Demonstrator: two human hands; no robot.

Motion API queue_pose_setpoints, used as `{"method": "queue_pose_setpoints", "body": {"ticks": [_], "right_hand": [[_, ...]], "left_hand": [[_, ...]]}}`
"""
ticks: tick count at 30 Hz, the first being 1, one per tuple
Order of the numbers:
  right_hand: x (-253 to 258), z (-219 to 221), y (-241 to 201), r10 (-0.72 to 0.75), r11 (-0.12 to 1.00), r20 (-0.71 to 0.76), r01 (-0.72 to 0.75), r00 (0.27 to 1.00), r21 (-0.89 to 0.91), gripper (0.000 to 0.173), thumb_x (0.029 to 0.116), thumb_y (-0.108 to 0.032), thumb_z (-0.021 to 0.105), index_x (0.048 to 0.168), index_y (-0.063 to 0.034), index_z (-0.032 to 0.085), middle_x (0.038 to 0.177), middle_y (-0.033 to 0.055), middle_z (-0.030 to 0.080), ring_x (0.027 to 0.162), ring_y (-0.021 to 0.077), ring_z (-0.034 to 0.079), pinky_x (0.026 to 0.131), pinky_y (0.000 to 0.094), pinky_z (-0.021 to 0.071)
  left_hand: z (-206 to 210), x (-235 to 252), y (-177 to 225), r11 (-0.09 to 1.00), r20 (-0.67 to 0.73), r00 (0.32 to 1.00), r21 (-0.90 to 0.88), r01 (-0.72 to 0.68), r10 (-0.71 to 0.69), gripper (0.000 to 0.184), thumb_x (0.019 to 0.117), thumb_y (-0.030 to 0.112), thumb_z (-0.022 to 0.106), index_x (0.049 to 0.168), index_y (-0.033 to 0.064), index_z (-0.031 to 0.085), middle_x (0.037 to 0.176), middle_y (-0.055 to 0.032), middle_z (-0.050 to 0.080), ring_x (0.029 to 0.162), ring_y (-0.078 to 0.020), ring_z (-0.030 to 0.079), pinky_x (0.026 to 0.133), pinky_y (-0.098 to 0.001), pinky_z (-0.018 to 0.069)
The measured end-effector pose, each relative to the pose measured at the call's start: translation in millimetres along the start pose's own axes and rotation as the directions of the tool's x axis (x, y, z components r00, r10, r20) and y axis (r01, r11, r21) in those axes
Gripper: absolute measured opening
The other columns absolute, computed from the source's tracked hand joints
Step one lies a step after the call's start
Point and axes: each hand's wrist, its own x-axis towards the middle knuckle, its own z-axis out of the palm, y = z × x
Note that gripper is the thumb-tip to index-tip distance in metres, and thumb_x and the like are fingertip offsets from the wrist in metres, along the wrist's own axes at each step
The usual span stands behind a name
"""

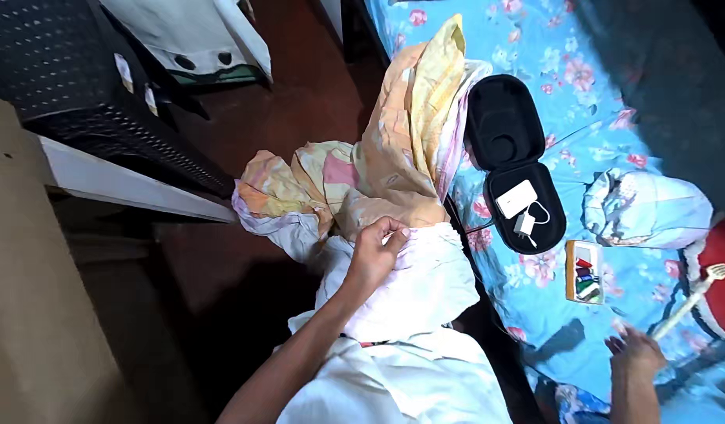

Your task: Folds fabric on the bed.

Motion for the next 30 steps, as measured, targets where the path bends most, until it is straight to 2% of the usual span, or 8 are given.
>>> {"method": "queue_pose_setpoints", "body": {"ticks": [3, 5, 7, 10, 12, 17, 23, 30], "right_hand": [[-38, 73, -71, -0.17, 0.962, 0.286, 0.096, 0.943, 0.256, 0.011, 0.1065, -0.015, 0.045, 0.11, -0.0103, 0.055, 0.069, -0.0128, 0.053, 0.053, -0.0004, 0.051, 0.053, 0.0201, 0.0502], [-87, 114, -124, -0.348, 0.902, 0.518, 0.13, 0.781, 0.412, 0.018, 0.1027, -0.011, 0.046, 0.1, -0.019, 0.063, 0.067, -0.016, 0.061, 0.053, -0.0021, 0.053, 0.052, 0.0172, 0.0486], [-144, 143, -166, -0.472, 0.87, 0.695, 0.158, 0.542, 0.468, 0.02, 0.0985, -0.013, 0.056, 0.097, -0.0239, 0.073, 0.073, -0.0156, 0.067, 0.056, -0.0024, 0.057, 0.053, 0.0173, 0.0494], [-211, 176, -197, -0.53, 0.839, 0.818, 0.275, 0.223, 0.469, 0.018, 0.0957, -0.009, 0.061, 0.099, -0.0146, 0.078, 0.09, -0.0104, 0.07, 0.067, -0.003, 0.06, 0.06, 0.0172, 0.0525], [-235, 195, -201, -0.579, 0.764, 0.805, 0.433, 0.131, 0.479, 0.018, 0.0954, -0.003, 0.058, 0.098, -0.0041, 0.076, 0.092, -0.0036, 0.066, 0.074, -0.0017, 0.06, 0.067, 0.0163, 0.054], [-248, 218, -198, -0.628, 0.647, 0.767, 0.634, 0.128, 0.424, 0.015, 0.0961, -0.007, 0.059, 0.093, -0.0047, 0.074, 0.103, 0.0028, 0.065, 0.092, 0.0037, 0.065, 0.079, 0.0201, 0.0577], [-245, 223, -195, -0.74, 0.433, 0.669, 0.812, 0.073, 0.391, 0.017, 0.0917, -0.001, 0.06, 0.093, -0.0029, 0.076, 0.089, 0.0058, 0.066, 0.082, 0.0077, 0.064, 0.074, 0.0218, 0.0548], [-243, 221, -200, -0.736, 0.377, 0.677, 0.834, 0.006, 0.403, 0.018, 0.0981, -0.011, 0.06, 0.089, -0.0021, 0.072, 0.098, 0.0082, 0.064, 0.087, 0.0082, 0.063, 0.077, 0.0202, 0.0535]], "left_hand": [[2, 1, -2, 1.0, 0.004, 1.0, -0.029, -0.005, 0.006, 0.008, 0.0982, 0.007, 0.063, 0.094, 0.0018, 0.067, 0.086, -0.0014, 0.067, 0.082, -0.003, 0.063, 0.08, -0.0234, 0.0528], [3, 3, -4, 0.999, 0.006, 1.0, -0.033, -0.016, 0.016, 0.007, 0.0974, 0.007, 0.063, 0.093, 0.002, 0.068, 0.085, -0.0003, 0.067, 0.081, -0.0018, 0.063, 0.078, -0.0217, 0.0524], [4, 4, -4, 0.999, 0.015, 1.0, -0.041, -0.008, 0.008, 0.007, 0.0973, 0.006, 0.064, 0.092, 0.0024, 0.067, 0.083, 0.0005, 0.066, 0.079, -0.0006, 0.062, 0.077, -0.0204, 0.0522], [3, 5, -4, 0.998, 0.025, 1.0, -0.055, -0.001, 0.003, 0.007, 0.097, 0.006, 0.064, 0.092, 0.0026, 0.068, 0.082, 0.0015, 0.066, 0.078, 0.0003, 0.062, 0.076, -0.0191, 0.0519], [0, 5, -4, 0.998, 0.026, 1.0, -0.063, 0.006, -0.005, 0.007, 0.0972, 0.006, 0.064, 0.092, 0.0022, 0.068, 0.081, 0.0018, 0.066, 0.076, 0.0008, 0.061, 0.074, -0.018, 0.0516], [-6, 4, -2, 0.997, 0.022, 0.999, -0.064, 0.043, -0.042, 0.007, 0.0976, 0.006, 0.064, 0.093, 0.003, 0.068, 0.083, 0.0015, 0.067, 0.079, 0.0001, 0.062, 0.076, -0.0191, 0.052], [-8, 5, -3, 0.994, 0.022, 0.998, -0.088, 0.064, -0.062, 0.007, 0.0969, 0.005, 0.064, 0.093, 0.0028, 0.068, 0.083, 0.0014, 0.067, 0.079, -0.0009, 0.063, 0.077, -0.0204, 0.0524], [-9, 6, -1, 0.99, 0.02, 0.996, -0.108, 0.087, -0.085, 0.007, 0.0968, 0.004, 0.064, 0.092, 0.0032, 0.069, 0.082, 0.0016, 0.067, 0.078, -0.0002, 0.062, 0.075, -0.0187, 0.0519]]}}
